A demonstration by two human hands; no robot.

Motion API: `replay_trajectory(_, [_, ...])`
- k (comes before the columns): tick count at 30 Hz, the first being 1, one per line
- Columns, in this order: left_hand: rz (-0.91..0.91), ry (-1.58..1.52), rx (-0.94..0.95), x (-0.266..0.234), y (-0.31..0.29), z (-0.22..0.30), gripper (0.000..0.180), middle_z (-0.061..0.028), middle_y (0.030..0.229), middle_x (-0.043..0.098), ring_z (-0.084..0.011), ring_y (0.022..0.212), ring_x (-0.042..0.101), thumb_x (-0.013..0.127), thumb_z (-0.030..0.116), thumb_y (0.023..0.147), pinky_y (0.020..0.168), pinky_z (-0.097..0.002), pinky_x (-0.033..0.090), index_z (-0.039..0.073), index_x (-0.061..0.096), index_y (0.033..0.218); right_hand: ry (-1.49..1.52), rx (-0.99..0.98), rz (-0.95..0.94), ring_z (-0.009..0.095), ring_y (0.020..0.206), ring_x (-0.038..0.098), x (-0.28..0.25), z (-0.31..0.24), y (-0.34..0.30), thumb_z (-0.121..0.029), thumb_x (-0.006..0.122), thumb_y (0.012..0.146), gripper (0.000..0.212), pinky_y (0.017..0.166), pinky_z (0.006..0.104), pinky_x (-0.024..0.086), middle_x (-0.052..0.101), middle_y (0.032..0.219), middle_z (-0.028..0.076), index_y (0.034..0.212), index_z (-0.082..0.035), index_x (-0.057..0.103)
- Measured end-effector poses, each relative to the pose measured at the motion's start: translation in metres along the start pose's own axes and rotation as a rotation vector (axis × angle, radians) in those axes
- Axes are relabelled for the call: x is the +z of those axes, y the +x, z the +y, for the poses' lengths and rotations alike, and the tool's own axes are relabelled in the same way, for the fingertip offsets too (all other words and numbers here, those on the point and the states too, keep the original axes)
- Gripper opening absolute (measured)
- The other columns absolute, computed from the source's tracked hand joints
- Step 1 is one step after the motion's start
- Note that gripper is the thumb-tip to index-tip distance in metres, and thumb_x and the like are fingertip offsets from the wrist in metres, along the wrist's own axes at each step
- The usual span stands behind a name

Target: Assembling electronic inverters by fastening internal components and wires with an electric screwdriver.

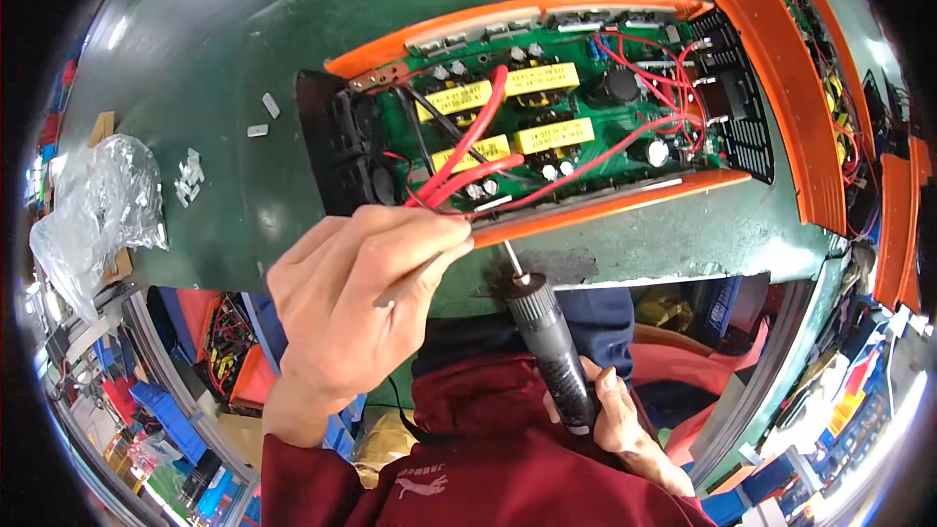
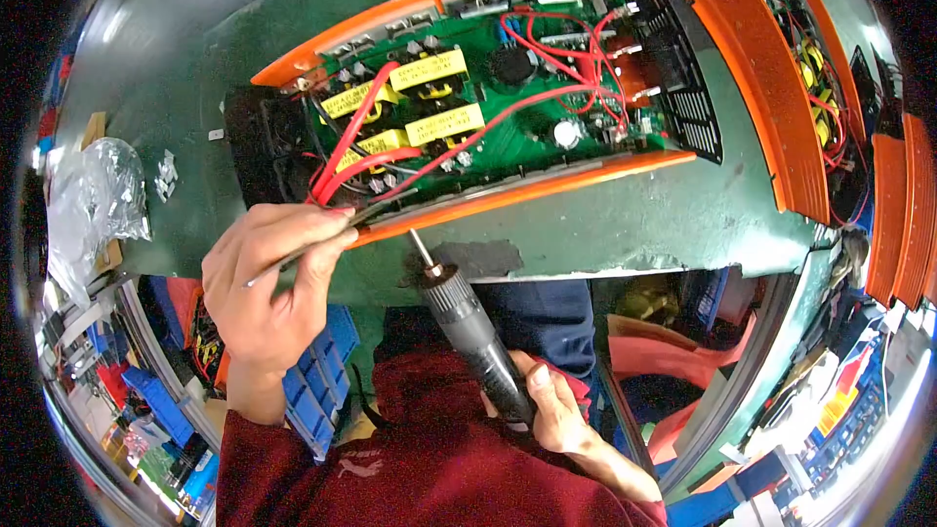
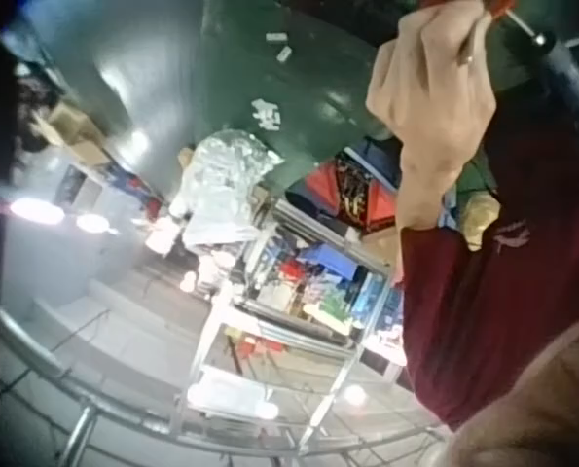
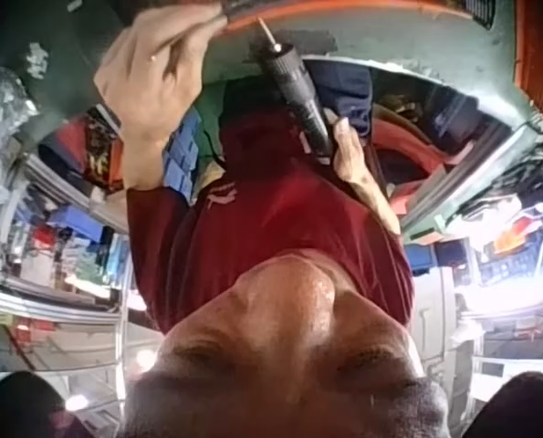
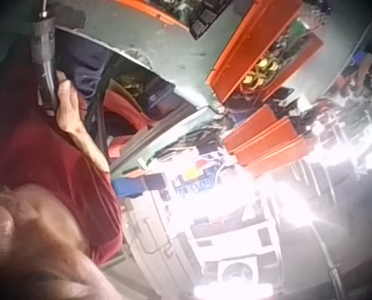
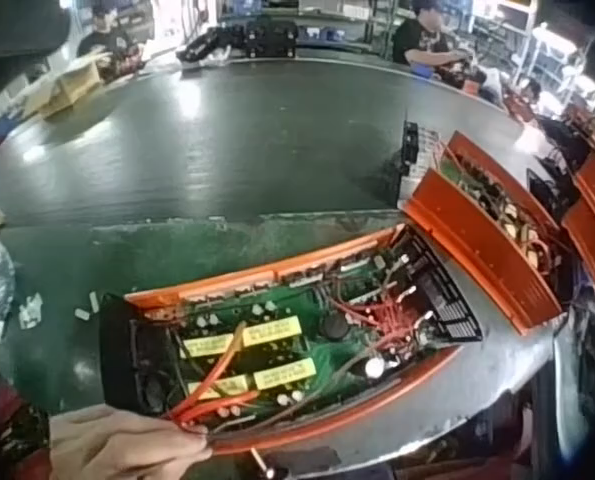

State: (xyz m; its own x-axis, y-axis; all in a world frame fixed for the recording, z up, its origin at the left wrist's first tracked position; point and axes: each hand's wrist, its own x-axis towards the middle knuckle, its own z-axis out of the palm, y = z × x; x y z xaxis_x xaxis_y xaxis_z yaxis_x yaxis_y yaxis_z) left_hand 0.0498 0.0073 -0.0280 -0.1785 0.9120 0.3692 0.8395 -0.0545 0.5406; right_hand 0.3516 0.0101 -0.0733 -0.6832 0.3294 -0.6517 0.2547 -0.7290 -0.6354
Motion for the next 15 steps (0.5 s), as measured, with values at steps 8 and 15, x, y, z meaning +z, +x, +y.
replay_trajectory(8, [-0.049, -0.043, -0.033, -0.006, 0.0, -0.003, 0.023, -0.0085, 0.089, 0.077, -0.0226, 0.076, 0.074, 0.082, 0.004, 0.08, 0.067, -0.0318, 0.057, 0.009, 0.068, 0.097, 0.019, 0.068, -0.051, 0.011, 0.062, 0.051, -0.005, 0.002, 0.002, -0.069, 0.015, 0.104, 0.086, 0.057, 0.0254, 0.038, 0.064, 0.08, 0.005, 0.133, 0.001, 0.056])
replay_trajectory(15, [-0.04, -0.065, -0.034, -0.004, -0.001, -0.007, 0.024, -0.0077, 0.087, 0.077, -0.0212, 0.075, 0.074, 0.082, 0.004, 0.08, 0.065, -0.0304, 0.057, 0.009, 0.066, 0.097, 0.123, 0.098, -0.179, 0.011, 0.061, 0.051, -0.011, 0.01, 0.0, -0.077, 0.013, 0.099, 0.096, 0.057, 0.0249, 0.036, 0.066, 0.083, 0.006, 0.14, 0.002, 0.051])
